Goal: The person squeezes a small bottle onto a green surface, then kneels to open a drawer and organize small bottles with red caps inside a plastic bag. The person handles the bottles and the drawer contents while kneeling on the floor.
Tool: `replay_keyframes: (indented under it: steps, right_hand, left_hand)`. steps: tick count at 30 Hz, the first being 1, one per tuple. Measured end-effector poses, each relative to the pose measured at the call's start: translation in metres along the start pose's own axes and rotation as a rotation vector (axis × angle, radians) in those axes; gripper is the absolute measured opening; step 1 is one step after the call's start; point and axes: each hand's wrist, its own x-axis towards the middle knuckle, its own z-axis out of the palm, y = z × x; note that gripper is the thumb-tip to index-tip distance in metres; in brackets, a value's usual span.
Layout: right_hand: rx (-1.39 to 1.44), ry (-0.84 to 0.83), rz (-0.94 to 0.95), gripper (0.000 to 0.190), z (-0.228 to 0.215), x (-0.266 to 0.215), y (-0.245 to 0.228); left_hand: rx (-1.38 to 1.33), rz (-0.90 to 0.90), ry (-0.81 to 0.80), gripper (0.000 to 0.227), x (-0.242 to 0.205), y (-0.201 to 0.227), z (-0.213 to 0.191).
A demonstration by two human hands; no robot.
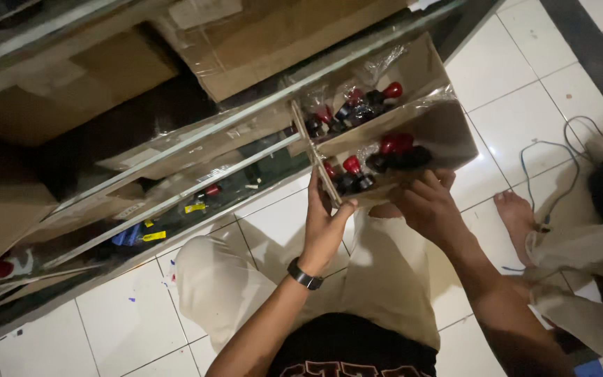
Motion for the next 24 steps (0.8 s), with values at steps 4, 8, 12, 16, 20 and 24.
replay_keyframes:
  steps: [4,8,12,16,20,24]
  right_hand:
    - [0.093,0.028,-0.036,0.028,-0.031,0.048,-0.032]
    - [0.123,0.027,-0.042,0.02,-0.015,0.019,-0.021]
    - [0.098,0.02,0.029,0.015,-0.002,-0.01,-0.019]
    - [0.075,-0.022,0.111,0.02,-0.003,-0.016,-0.025]
    - [0.088,-0.074,0.127,0.018,0.0,-0.028,-0.021]
    - [0.169,-0.183,0.236,0.007,-0.001,-0.034,-0.022]
  left_hand:
    - [0.011,-0.009,0.01,0.101,-0.003,-0.019,-0.001]
    - [0.016,-0.048,-0.026,0.1,-0.005,-0.022,-0.005]
    - [0.078,-0.07,-0.022,0.101,-0.009,-0.031,0.001]
    - [0.141,-0.144,-0.025,0.101,-0.014,-0.049,-0.001]
    - [0.166,-0.181,-0.02,0.102,-0.015,-0.037,0.001]
    - [0.171,-0.185,-0.005,0.1,-0.014,-0.05,-0.002]
